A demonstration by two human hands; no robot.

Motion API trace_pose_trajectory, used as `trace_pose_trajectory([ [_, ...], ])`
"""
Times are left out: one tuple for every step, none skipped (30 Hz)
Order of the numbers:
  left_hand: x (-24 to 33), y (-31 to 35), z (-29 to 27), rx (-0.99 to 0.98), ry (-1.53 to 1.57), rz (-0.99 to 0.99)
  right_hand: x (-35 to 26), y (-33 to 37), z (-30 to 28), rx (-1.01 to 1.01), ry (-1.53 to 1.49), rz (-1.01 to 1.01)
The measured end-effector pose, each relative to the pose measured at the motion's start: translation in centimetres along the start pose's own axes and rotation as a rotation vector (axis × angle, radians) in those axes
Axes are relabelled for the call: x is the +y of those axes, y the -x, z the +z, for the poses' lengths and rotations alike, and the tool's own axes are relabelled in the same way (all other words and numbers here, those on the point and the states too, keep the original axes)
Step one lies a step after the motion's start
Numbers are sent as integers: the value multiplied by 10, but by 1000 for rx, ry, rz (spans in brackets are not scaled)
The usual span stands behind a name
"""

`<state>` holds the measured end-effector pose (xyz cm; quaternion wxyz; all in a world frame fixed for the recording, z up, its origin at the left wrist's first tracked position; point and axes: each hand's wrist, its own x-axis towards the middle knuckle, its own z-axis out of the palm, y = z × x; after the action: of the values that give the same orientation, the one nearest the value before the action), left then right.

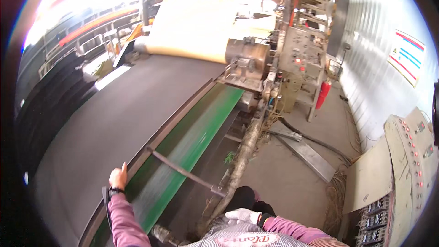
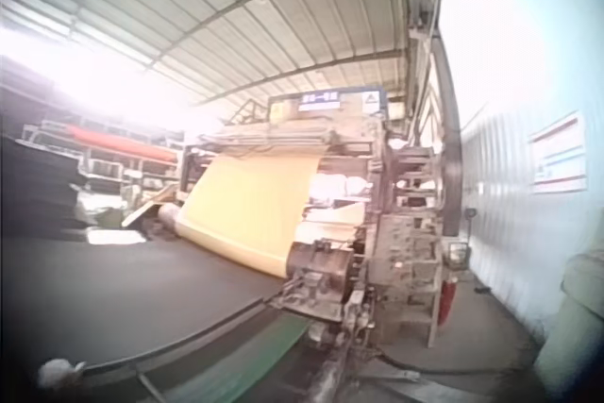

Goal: The recorder is managing and aligning black sheets as they move along a conveyor belt and through a rolling machine.

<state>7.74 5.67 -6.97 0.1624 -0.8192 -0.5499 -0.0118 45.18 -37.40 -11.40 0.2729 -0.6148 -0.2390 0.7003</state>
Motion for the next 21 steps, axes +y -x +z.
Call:
trace_pose_trajectory([
  [3, -3, -7, 26, 68, 37, 0, 1, 0, -19, 20, -19],
  [3, -5, -12, 96, 274, 0, 0, 1, -1, -14, 10, -25],
  [-2, -3, -18, 55, 525, -205, 0, 1, -1, -28, 24, -43],
  [-13, 7, -22, 75, 615, -342, 1, 2, -2, -37, -1, -32],
  [-25, 27, -24, 119, 680, -433, 2, 2, -3, -19, -28, -34],
  [-43, 48, -27, 71, 599, -506, 4, 2, -4, -3, -50, -52],
  [-62, 67, -29, 79, 520, -523, 7, 1, -4, 35, -54, -52],
  [-82, 87, -30, 99, 460, -537, 8, 0, -6, 32, -48, -11],
  [-100, 104, -30, 46, 513, -635, 10, -2, -7, -14, -65, -28],
  [-111, 114, -29, 62, 529, -660, 12, -4, -8, 2, -90, -31],
  [-118, 121, -27, 75, 507, -702, 13, -6, -8, 11, -109, -17],
  [-117, 122, -24, 82, 542, -665, 12, -8, -10, 23, -112, -23],
  [-114, 120, -24, 78, 520, -605, 12, -11, -11, 3, -83, 11],
  [-105, 114, -24, 59, 498, -527, 11, -13, -12, -15, -55, 44],
  [-91, 105, -25, 66, 509, -544, 10, -14, -13, -7, -52, 54],
  [-76, 95, -29, 84, 495, -492, 9, -15, -14, -16, -73, 69],
  [-59, 87, -35, 123, 469, -420, 8, -16, -14, -19, -70, 101],
  [-42, 78, -42, 103, 470, -443, 8, -16, -14, -21, -101, 109],
  [-25, 69, -49, 130, 443, -419, 8, -16, -14, -10, -112, 109],
  [-8, 60, -56, 126, 437, -440, 8, -16, -15, -24, -143, 105],
  [8, 52, -63, 142, 452, -436, 8, -17, -15, -35, -155, 107],
])
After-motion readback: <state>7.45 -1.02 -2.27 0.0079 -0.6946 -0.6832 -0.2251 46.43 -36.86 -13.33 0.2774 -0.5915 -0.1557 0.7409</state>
